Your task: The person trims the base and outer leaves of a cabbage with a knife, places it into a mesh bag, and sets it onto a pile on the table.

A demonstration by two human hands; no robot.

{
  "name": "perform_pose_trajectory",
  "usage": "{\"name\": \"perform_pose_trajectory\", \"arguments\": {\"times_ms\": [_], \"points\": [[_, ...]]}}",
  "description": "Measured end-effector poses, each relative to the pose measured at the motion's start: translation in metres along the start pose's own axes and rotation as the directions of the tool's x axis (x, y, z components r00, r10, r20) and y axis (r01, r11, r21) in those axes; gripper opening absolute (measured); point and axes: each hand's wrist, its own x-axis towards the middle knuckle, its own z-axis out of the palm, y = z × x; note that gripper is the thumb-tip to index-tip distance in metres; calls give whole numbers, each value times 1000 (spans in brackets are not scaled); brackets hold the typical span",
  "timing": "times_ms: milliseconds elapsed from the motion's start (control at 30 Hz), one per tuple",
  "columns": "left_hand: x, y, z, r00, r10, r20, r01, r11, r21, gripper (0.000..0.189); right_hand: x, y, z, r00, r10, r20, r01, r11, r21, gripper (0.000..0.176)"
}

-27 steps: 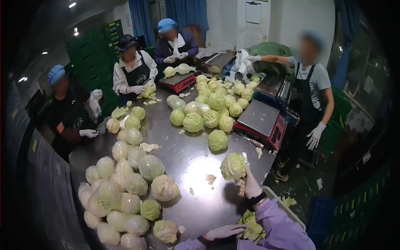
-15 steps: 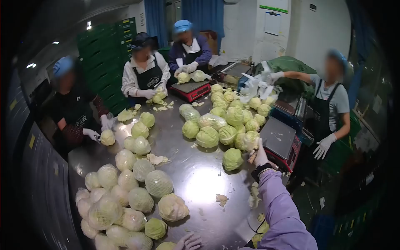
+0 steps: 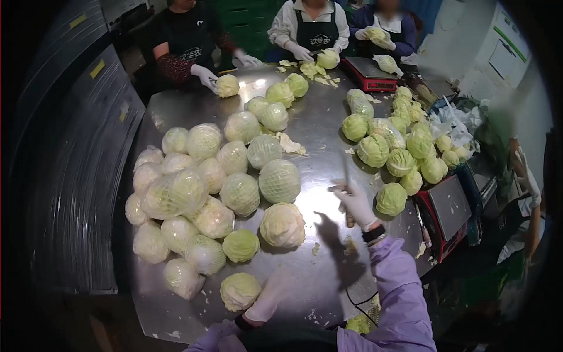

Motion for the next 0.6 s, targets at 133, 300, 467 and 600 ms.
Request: {"name": "perform_pose_trajectory", "arguments": {"times_ms": [133, 300, 467, 600], "points": [[23, 17, 20, 965, 159, -210, -144, 986, 82, 65, 13, -2, 89, 966, -57, 253, 129, 952, -279, 57], [59, -24, -44, 879, 454, -144, -399, 867, 299, 64, -26, 19, 99, 941, -121, 318, 238, 901, -362, 72], [46, 20, 2, 846, 366, -389, -414, 909, -46, 53, -129, -2, 78, 966, -45, 254, 130, 935, -331, 59], [45, 6, -10, 815, 465, -346, -411, 884, 221, 52, -172, 69, 71, 978, 177, -111, -162, 978, 130, 56]]}}
